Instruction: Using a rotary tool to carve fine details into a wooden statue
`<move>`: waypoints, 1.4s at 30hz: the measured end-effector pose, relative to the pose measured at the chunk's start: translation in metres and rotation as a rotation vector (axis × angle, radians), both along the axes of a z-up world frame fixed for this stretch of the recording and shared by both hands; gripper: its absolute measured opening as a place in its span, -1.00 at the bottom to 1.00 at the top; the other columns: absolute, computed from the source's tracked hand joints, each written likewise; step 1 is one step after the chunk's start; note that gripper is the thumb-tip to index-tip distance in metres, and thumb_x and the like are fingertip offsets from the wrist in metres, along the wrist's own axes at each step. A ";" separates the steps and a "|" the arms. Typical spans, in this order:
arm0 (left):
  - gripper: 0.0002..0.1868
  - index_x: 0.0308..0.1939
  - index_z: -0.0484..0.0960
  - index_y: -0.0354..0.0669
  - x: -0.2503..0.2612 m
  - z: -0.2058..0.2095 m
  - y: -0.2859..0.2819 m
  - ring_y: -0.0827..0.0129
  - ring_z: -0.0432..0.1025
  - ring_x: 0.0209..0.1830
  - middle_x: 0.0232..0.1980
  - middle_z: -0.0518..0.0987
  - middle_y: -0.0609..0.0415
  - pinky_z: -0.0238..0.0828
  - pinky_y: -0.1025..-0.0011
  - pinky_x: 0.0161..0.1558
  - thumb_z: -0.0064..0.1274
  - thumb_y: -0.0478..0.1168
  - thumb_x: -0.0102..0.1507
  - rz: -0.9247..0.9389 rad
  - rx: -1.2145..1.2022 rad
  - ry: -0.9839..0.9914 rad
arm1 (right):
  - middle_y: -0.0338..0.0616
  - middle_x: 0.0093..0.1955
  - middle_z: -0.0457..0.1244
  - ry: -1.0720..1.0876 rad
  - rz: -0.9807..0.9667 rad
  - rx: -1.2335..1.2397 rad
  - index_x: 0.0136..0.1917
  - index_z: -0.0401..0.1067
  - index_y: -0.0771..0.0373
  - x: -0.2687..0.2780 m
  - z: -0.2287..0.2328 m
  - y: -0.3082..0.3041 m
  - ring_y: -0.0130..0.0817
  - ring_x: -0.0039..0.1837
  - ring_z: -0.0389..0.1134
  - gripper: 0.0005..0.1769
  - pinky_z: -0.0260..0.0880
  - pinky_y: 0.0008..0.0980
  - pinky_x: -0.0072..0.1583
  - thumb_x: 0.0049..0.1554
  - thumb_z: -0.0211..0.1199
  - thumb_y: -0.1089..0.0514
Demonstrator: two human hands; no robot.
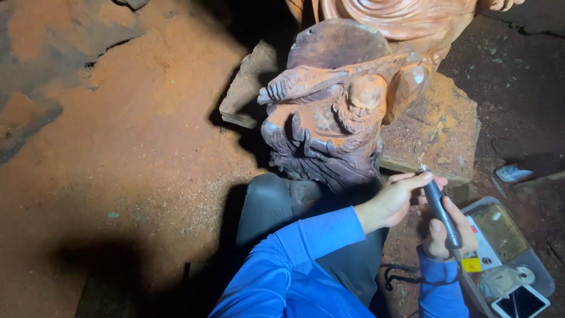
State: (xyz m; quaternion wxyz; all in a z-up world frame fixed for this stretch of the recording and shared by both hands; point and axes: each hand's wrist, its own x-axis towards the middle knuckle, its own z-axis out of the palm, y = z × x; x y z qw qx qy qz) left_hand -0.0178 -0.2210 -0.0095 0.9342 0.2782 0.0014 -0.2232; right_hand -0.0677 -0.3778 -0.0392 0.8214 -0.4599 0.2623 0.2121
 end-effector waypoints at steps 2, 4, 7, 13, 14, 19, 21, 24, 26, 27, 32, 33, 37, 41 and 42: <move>-0.70 0.01 0.71 -0.20 -0.004 -0.003 0.008 0.39 0.51 0.04 0.02 0.65 0.05 0.48 0.45 0.09 0.09 -0.05 0.40 0.020 -0.002 -0.012 | 0.40 0.00 0.33 -1.303 -0.365 -0.997 0.37 0.35 0.58 -0.022 0.004 0.044 -0.05 -0.04 0.42 -0.40 0.43 -0.33 0.04 0.33 0.17 -0.02; -0.73 0.00 0.71 -0.14 -0.009 -0.003 0.013 0.45 0.49 0.09 0.06 0.66 0.09 0.42 0.48 0.09 0.09 -0.05 0.40 0.029 0.003 0.011 | 0.27 -0.03 0.35 -1.218 -0.283 -1.167 0.41 0.39 0.55 -0.035 0.018 0.043 -0.16 -0.10 0.39 -0.38 0.40 -0.37 0.02 0.35 0.17 -0.06; -0.75 0.02 0.70 -0.05 -0.012 -0.009 0.020 0.51 0.47 0.13 0.09 0.65 0.14 0.35 0.49 0.10 0.07 -0.03 0.40 0.020 -0.016 0.029 | 0.09 -0.12 0.36 -1.076 -0.176 -1.355 0.45 0.45 0.49 -0.045 0.034 0.055 -0.33 -0.20 0.34 -0.34 0.36 -0.43 -0.03 0.36 0.19 -0.13; -0.77 -0.07 0.73 0.07 -0.008 -0.001 0.048 0.48 0.51 -0.08 -0.06 0.69 0.22 0.29 0.44 0.02 0.07 0.04 0.40 -0.003 -0.071 -0.043 | 0.42 0.23 0.33 -1.390 -0.258 -1.297 0.35 0.40 0.64 -0.034 0.064 0.105 0.15 0.14 0.39 -0.27 0.39 -0.14 0.19 0.33 0.03 -0.14; -0.74 -0.09 0.72 0.11 -0.005 0.002 0.052 0.42 0.52 -0.23 -0.16 0.70 0.18 0.32 0.43 -0.05 0.06 0.10 0.42 -0.054 -0.103 -0.031 | 0.53 0.27 0.28 -1.433 -0.268 -1.135 0.37 0.34 0.70 -0.028 0.070 0.113 0.28 0.30 0.39 -0.31 0.43 -0.09 0.31 0.29 0.08 -0.04; -0.72 -0.11 0.67 -0.08 0.014 0.043 0.071 0.27 0.59 -0.31 -0.23 0.66 0.04 0.55 0.34 -0.14 0.38 -0.06 0.24 0.144 -0.106 0.117 | 0.22 -0.03 0.38 -1.453 -0.319 -0.966 0.17 0.52 0.50 0.001 0.094 0.134 0.05 0.33 0.34 -0.58 0.15 0.08 0.57 0.21 0.29 0.09; -0.71 -0.10 0.65 -0.08 0.025 0.055 0.081 0.27 0.58 -0.31 -0.24 0.65 0.01 0.53 0.35 -0.14 0.37 -0.08 0.22 0.147 -0.087 0.112 | 0.16 0.06 0.39 -1.330 -0.336 -1.030 0.22 0.54 0.39 0.012 0.100 0.143 0.05 0.49 0.24 -0.63 0.27 0.01 0.47 0.28 0.28 0.06; -0.64 -0.05 0.62 -0.16 0.055 0.051 0.081 0.32 0.51 -0.27 -0.23 0.62 0.07 0.44 0.33 -0.09 0.38 -0.11 0.19 0.180 0.020 0.138 | 0.30 0.25 0.34 -1.306 -0.438 -0.955 0.21 0.58 0.30 0.050 0.084 0.140 0.17 0.43 0.25 -0.58 0.37 -0.03 0.35 0.13 0.41 0.07; -0.56 0.07 0.55 -0.20 0.069 0.049 0.086 0.24 0.46 -0.05 -0.05 0.58 0.02 0.25 0.15 0.20 0.33 -0.09 0.23 0.203 0.082 0.135 | 0.13 0.10 0.41 -1.317 -0.456 -0.884 0.15 0.63 0.27 0.062 0.086 0.148 -0.01 0.44 0.27 -0.66 0.30 -0.12 0.42 0.10 0.42 0.17; -0.56 0.07 0.55 -0.20 0.075 0.043 0.085 0.24 0.46 -0.05 -0.05 0.58 0.02 0.25 0.15 0.20 0.33 -0.09 0.23 0.195 0.090 0.132 | 0.13 0.10 0.41 -1.313 -0.468 -0.883 0.15 0.63 0.27 0.065 0.085 0.148 -0.01 0.44 0.27 -0.66 0.30 -0.12 0.42 0.10 0.42 0.17; -0.28 0.34 0.42 -0.36 0.092 0.033 0.094 -0.01 0.23 0.40 0.36 0.43 -0.21 -0.19 -0.19 0.44 0.32 -0.04 0.24 0.179 0.192 0.114 | 0.14 -0.03 0.43 -1.346 -0.500 -0.881 0.05 0.65 0.28 0.083 0.080 0.149 0.09 0.48 0.19 -0.76 0.34 -0.07 0.36 0.14 0.42 0.15; -0.28 0.34 0.42 -0.36 0.088 0.046 0.096 -0.01 0.23 0.40 0.36 0.43 -0.21 -0.19 -0.19 0.44 0.32 -0.04 0.24 0.174 0.200 0.111 | 0.14 -0.03 0.43 -1.343 -0.511 -0.879 0.05 0.65 0.28 0.085 0.080 0.151 0.09 0.48 0.19 -0.76 0.34 -0.07 0.36 0.14 0.42 0.15; -0.29 0.34 0.42 -0.31 0.089 0.057 0.100 0.02 0.17 0.41 0.33 0.40 -0.16 -0.26 -0.15 0.45 0.30 -0.01 0.24 0.143 0.224 0.125 | 0.08 -0.11 0.44 -1.313 -0.544 -0.863 0.00 0.66 0.25 0.092 0.080 0.155 0.07 0.47 0.22 -0.80 0.33 -0.08 0.38 0.11 0.42 0.14; -0.41 0.20 0.52 -0.27 0.089 0.071 0.105 0.13 0.29 0.20 0.08 0.49 -0.06 -0.02 -0.03 0.37 0.31 -0.01 0.23 0.127 0.206 0.151 | 0.05 -0.13 0.44 -1.278 -0.516 -0.860 0.02 0.66 0.22 0.091 0.087 0.158 0.08 0.49 0.21 -0.81 0.32 -0.03 0.37 0.12 0.40 0.16; -0.41 0.20 0.52 -0.27 0.090 0.074 0.106 0.13 0.29 0.20 0.08 0.49 -0.06 -0.02 -0.03 0.37 0.31 -0.01 0.23 0.122 0.210 0.148 | 0.05 -0.13 0.44 -1.276 -0.524 -0.862 0.02 0.66 0.22 0.092 0.089 0.159 0.08 0.49 0.21 -0.81 0.32 -0.03 0.37 0.12 0.40 0.16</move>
